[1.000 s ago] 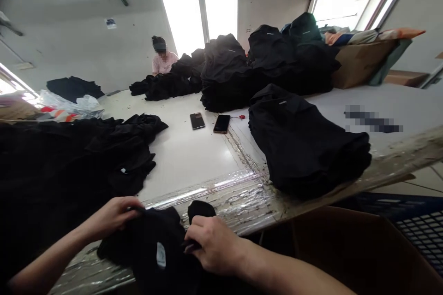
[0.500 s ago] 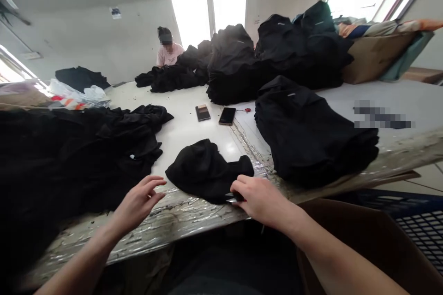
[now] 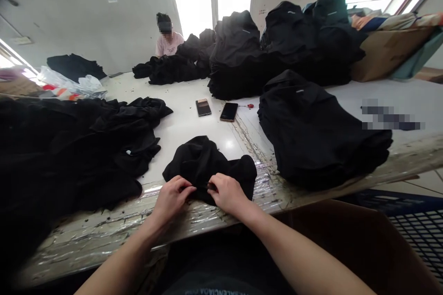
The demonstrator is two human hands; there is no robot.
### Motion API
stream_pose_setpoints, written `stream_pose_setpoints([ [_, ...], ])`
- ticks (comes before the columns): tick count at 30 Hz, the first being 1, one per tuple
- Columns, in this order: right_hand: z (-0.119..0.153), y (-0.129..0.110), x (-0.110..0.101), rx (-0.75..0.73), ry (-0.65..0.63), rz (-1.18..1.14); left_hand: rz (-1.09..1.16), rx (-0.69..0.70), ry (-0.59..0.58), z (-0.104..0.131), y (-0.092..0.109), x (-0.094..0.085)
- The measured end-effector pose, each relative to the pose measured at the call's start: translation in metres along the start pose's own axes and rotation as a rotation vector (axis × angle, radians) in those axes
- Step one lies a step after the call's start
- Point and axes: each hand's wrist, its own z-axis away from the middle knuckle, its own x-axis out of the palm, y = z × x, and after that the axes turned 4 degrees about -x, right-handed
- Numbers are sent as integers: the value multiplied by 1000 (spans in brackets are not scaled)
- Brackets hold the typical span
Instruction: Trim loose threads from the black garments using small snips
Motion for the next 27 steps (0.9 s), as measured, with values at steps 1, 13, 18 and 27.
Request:
stream_pose_setpoints([
  [1,7,1,3,1,-8,16,72,-50,-27,6,-3,-1],
  [13,29,-22,-13,61,-38,-226,253,-89,-4,42,-3,-3],
  [18,35,-43,4,376,-234,-973,300,-93,-28,41,1,-5],
  [27,42,-40,30,778,-361,-1686,847,-423,-112,48,12,1],
])
